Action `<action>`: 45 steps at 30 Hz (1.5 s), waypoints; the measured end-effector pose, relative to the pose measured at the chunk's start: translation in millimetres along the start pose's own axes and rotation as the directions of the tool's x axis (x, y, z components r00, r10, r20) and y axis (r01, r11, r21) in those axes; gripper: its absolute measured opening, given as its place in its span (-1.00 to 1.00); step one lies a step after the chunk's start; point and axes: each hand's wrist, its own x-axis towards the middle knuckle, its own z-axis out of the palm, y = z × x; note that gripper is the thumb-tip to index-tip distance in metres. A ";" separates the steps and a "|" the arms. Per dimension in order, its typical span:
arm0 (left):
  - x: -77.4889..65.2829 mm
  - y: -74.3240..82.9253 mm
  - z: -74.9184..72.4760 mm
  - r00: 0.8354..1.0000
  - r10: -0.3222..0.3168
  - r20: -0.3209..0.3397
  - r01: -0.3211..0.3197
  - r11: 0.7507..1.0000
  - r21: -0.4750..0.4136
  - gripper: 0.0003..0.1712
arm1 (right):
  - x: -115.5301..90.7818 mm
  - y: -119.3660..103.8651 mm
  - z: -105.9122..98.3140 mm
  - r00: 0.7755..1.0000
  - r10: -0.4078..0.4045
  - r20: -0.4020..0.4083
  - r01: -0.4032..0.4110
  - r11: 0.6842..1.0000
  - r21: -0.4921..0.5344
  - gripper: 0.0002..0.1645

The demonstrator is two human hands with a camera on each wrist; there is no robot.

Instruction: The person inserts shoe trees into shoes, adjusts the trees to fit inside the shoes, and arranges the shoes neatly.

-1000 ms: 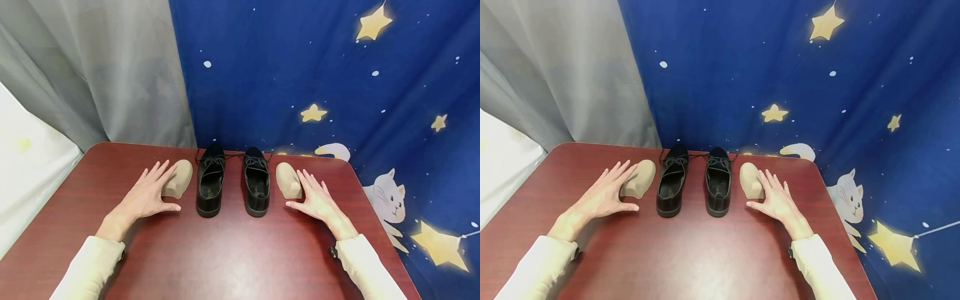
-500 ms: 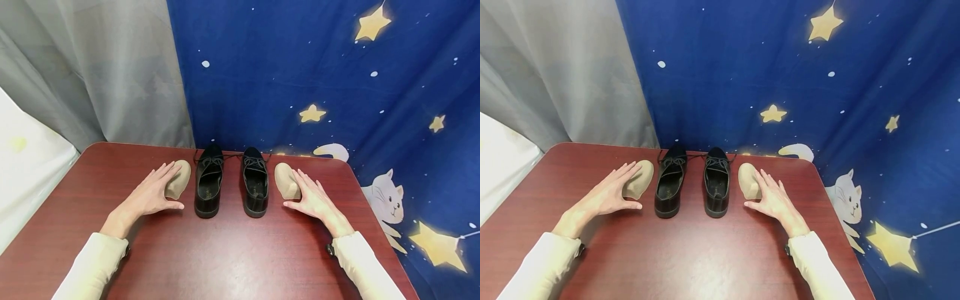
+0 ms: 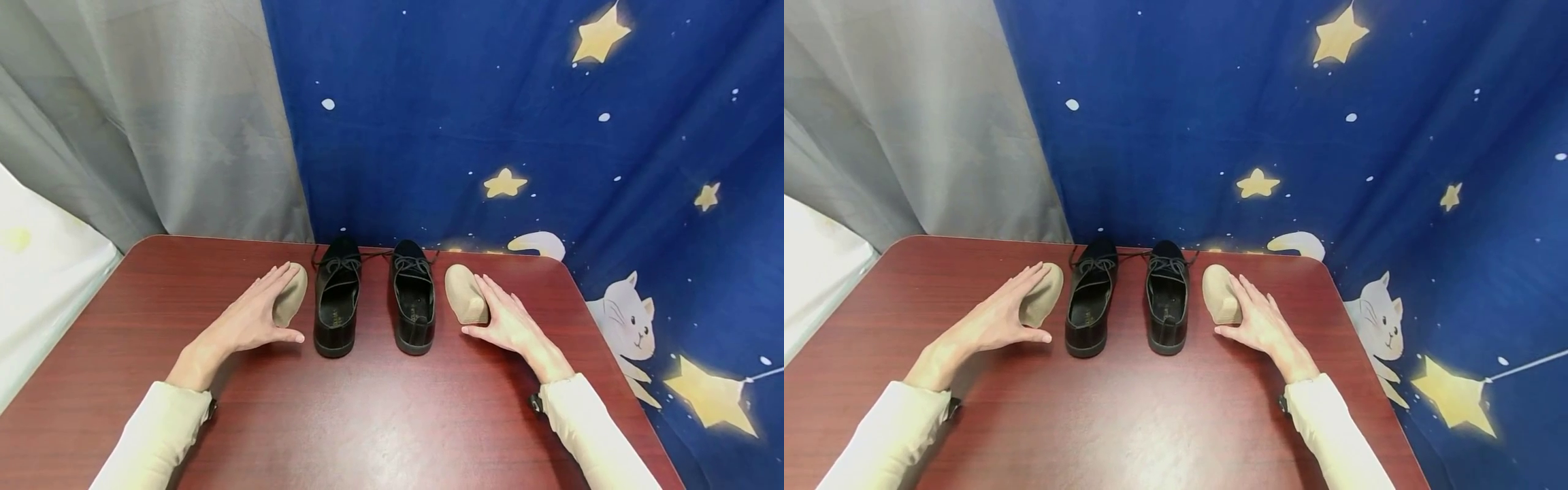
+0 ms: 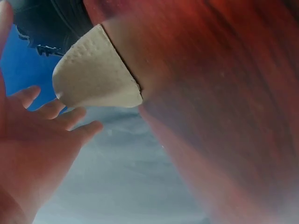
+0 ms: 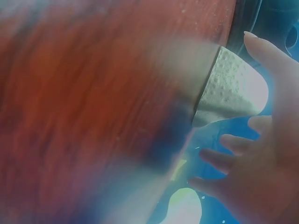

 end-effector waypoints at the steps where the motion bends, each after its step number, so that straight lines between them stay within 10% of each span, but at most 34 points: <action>1: 0.6 0.7 0.0 1.000 0.003 -0.005 -0.003 1.000 -0.001 0.45 | 1.4 0.6 -0.7 1.000 -0.013 -0.005 0.013 1.000 0.009 0.31; 15: 17.3 20.2 -3.8 0.996 0.084 -0.001 -0.083 0.978 -0.190 0.29 | 6.3 1.9 0.9 1.000 -0.019 0.021 0.014 0.981 0.194 0.15; 26: 33.9 36.3 -2.7 0.986 0.156 -0.055 -0.162 0.975 -0.153 0.23 | 3.7 6.8 -2.1 1.000 -0.011 0.011 0.008 0.975 0.222 0.00; 45: 49.3 59.8 0.5 0.990 0.134 0.033 -0.121 0.959 -0.255 0.19 | 7.4 7.8 -0.6 0.999 0.011 0.034 -0.019 0.973 0.232 -0.17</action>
